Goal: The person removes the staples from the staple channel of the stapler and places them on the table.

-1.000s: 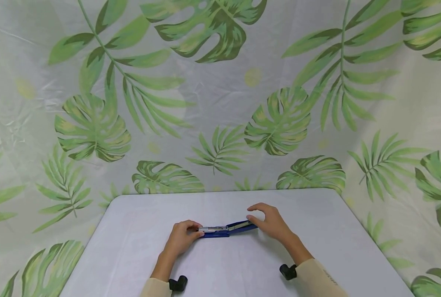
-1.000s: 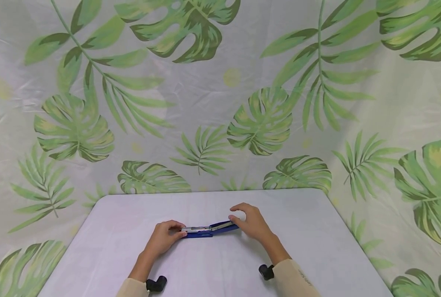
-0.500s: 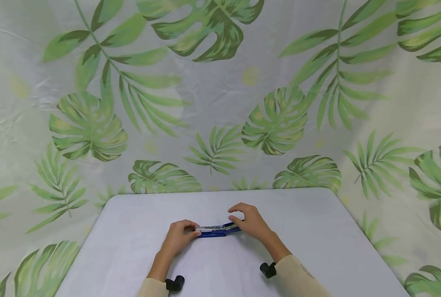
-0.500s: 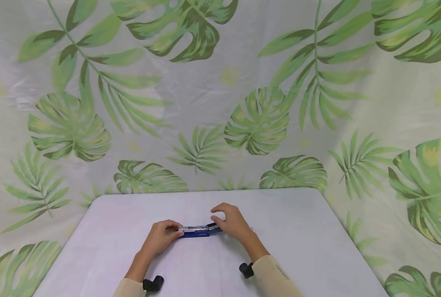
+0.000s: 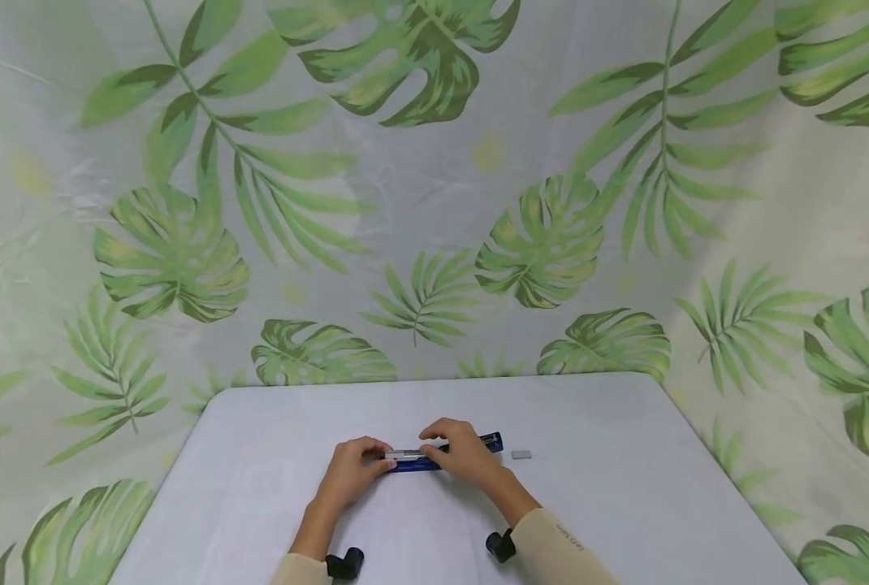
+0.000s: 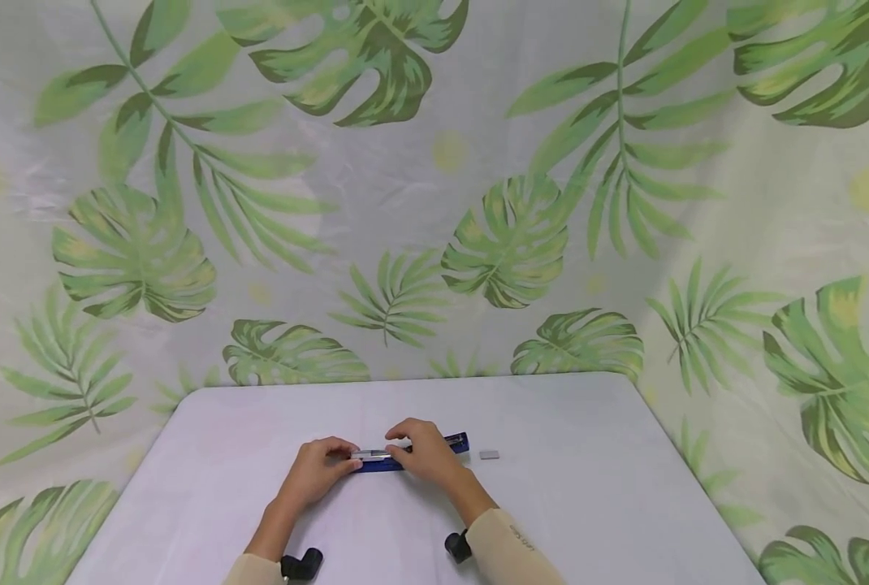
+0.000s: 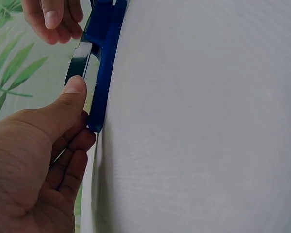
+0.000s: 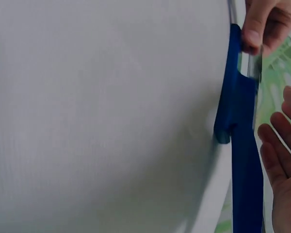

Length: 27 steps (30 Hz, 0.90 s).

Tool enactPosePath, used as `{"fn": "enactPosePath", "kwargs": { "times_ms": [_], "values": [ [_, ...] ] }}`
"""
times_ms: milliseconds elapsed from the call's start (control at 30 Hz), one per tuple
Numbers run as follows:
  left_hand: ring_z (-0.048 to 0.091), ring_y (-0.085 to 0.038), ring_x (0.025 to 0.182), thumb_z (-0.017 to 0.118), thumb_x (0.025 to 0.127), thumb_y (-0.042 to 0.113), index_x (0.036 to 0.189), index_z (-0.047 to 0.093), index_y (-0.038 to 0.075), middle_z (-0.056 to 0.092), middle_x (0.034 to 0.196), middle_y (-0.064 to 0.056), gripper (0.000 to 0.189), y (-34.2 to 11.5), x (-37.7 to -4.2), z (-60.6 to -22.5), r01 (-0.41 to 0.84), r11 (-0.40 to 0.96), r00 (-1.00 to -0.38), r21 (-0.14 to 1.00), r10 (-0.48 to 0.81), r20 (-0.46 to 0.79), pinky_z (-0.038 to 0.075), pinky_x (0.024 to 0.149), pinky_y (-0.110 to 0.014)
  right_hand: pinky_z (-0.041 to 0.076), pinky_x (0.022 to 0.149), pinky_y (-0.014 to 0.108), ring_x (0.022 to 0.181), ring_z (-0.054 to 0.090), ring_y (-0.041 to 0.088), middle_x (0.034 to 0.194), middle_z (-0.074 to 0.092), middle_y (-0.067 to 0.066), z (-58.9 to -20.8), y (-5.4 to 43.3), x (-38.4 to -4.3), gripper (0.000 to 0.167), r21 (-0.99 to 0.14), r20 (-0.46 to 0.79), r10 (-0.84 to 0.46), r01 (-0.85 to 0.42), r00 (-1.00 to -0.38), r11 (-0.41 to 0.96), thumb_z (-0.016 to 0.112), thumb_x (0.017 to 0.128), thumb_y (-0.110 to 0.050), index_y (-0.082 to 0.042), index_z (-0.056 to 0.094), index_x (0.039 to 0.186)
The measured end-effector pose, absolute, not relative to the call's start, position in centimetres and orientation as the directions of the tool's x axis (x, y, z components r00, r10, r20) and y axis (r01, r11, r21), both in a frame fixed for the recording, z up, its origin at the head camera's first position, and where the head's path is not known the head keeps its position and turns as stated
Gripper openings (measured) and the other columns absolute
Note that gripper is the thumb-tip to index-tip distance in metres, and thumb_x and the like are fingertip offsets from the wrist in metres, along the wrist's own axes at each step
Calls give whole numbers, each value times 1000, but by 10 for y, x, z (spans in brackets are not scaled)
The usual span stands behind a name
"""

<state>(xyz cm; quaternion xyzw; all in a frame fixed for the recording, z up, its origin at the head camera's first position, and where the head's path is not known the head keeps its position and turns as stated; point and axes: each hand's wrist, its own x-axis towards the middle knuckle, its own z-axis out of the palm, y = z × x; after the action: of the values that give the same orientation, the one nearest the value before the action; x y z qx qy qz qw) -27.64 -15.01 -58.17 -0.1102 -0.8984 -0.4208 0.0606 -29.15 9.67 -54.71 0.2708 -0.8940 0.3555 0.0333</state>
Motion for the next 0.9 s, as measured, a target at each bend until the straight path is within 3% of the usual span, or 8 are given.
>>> {"fn": "enactPosePath", "kwargs": {
  "times_ms": [300, 600, 900],
  "values": [
    [72, -13, 92, 85, 86, 23, 100, 79, 17, 78, 94, 4, 17, -149, -274, -582, 267, 623, -963, 735, 150, 222, 57, 86, -38, 58, 92, 34, 105, 70, 17, 110, 75, 2, -562, 77, -292, 15, -576, 280, -503, -562, -818, 594, 72, 98, -18, -10, 77, 110],
    [73, -16, 92, 86, 85, 21, 100, 79, 15, 78, 93, 3, 18, -149, -274, -581, 290, 620, -957, 730, 159, 245, 57, 84, -38, 57, 93, 34, 103, 70, 15, 103, 75, -1, -565, 69, -289, 5, -546, 274, -478, -544, -835, 637, 73, 97, -17, -15, 78, 98],
    [73, -15, 92, 85, 86, 21, 101, 78, 16, 78, 94, 3, 17, -149, -275, -582, 283, 616, -959, 735, 159, 236, 57, 84, -36, 58, 88, 32, 100, 71, 14, 104, 76, 0, -569, 61, -287, 7, -526, 274, -476, -545, -836, 653, 74, 97, -17, -13, 79, 98]
  ]
}}
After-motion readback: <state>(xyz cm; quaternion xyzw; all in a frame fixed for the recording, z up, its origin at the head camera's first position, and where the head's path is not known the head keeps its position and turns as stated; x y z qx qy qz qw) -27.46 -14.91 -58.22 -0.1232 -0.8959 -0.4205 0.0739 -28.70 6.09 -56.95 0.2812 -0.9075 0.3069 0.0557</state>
